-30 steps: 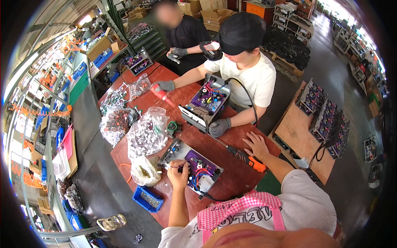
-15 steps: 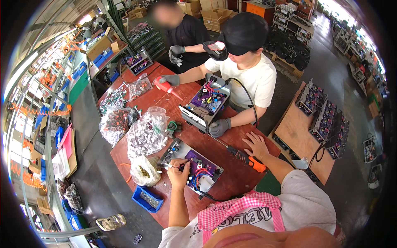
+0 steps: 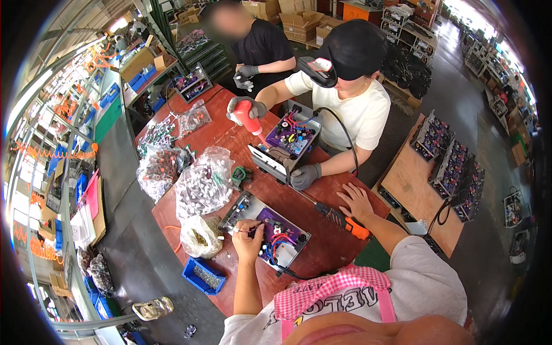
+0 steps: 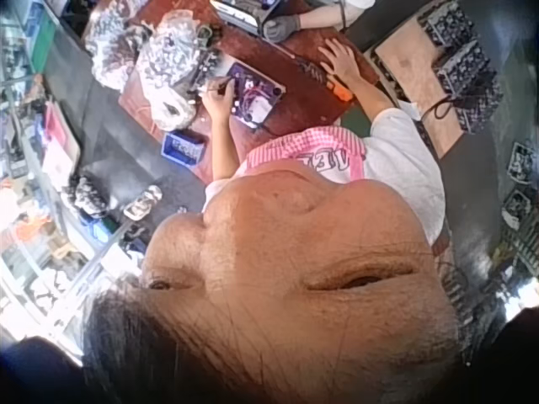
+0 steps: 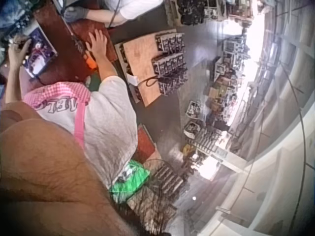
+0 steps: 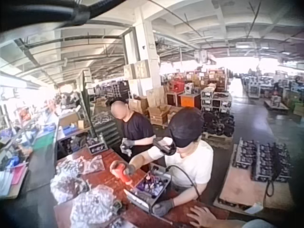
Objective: Assembling the internal electronic components and wiring of an inverter or solar unit chassis.
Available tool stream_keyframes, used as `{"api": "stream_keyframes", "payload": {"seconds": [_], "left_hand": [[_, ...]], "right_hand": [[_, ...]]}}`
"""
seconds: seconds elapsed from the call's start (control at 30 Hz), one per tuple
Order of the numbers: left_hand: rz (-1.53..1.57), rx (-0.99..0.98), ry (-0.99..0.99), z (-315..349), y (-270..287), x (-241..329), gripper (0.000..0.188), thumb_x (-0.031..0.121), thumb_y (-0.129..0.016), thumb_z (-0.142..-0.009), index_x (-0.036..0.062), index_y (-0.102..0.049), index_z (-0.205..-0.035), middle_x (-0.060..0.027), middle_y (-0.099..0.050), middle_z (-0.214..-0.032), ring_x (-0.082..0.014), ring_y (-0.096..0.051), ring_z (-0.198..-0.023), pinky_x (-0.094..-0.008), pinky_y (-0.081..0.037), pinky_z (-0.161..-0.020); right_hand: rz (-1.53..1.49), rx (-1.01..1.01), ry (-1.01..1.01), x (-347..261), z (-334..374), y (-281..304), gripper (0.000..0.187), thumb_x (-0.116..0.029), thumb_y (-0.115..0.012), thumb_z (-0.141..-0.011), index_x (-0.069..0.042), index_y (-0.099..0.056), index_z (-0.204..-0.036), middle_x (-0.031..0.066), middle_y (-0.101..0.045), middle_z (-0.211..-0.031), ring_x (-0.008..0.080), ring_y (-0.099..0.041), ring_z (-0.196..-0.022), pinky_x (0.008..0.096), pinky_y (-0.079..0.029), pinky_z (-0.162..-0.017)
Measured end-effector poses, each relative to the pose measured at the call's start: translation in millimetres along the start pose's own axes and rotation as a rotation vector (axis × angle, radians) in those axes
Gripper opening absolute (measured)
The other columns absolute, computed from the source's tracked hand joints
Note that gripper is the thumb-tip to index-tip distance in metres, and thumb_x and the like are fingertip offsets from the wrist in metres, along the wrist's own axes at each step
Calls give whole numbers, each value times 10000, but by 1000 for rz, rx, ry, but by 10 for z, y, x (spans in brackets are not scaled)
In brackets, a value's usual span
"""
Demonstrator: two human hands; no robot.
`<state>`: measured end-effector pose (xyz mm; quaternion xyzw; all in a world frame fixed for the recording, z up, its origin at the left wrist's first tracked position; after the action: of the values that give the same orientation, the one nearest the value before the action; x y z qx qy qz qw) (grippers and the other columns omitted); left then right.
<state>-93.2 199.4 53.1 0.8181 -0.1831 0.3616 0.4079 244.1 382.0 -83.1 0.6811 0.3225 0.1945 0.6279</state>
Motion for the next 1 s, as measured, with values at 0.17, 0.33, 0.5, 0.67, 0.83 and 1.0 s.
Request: {"api": "stream_keyframes", "payload": {"seconds": [0.17,0.33,0.5,0.67,0.83,1.0], "left_hand": [[-18,-4,0,-8,-9,7,132,73,-769,-765,50,-677,-858,-122,-674,-858,-266,-655,-796,-358,-515,-737],[-7,-7,16,-24,-2,26,128,72,-769,-763,50,-680,-852,-118,-675,-868,-265,-658,-796,-357,-516,-736],[1,1,5,-21,2,35,130,72,-771,-762,52,-678,-852,-117,-674,-868,-264,-658,-797,-360,-517,-735],[-1,-3,1,-30,-7,16,140,69,-774,-760,54,-674,-858,-117,-677,-863,-266,-656,-799,-358,-517,-735],[-4,-5,-5,-38,-5,-11,145,78,-780,-761,58,-678,-863,-119,-673,-872,-269,-656,-798,-361,-521,-726],[5,-3,3,-32,0,8,146,90,-785,-762,56,-685,-862,-125,-669,-879,-274,-658,-797,-363,-526,-719]], "right_hand": [[-11,-9,-4,9,3,-20,584,-402,-657,-861,-237,-503,-1400,93,-392,-1519,293,-302,-1436,484,-247,-1152],[-27,-7,-6,8,-6,11,574,-389,-654,-869,-229,-503,-1399,98,-393,-1515,300,-307,-1433,491,-254,-1149],[-30,-8,-6,4,-7,16,571,-385,-652,-871,-228,-502,-1399,99,-392,-1515,301,-310,-1431,493,-255,-1150],[-25,-5,-2,4,-28,13,578,-392,-651,-866,-227,-501,-1400,100,-393,-1514,303,-311,-1431,493,-255,-1150],[-17,0,3,-9,-45,23,583,-398,-653,-863,-230,-501,-1401,100,-395,-1512,303,-314,-1428,492,-255,-1150],[-11,3,-1,0,-25,18,582,-401,-656,-861,-232,-505,-1397,91,-397,-1512,296,-312,-1430,493,-253,-1150]]}}
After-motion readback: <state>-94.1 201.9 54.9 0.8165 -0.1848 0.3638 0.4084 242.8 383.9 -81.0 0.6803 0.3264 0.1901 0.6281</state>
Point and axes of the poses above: each hand's wrist, its own z-axis away from the middle knuckle, its own y-axis out of the back of the hand, x = y × z, the point moved 10 cm from there along -z, towards the middle knuckle
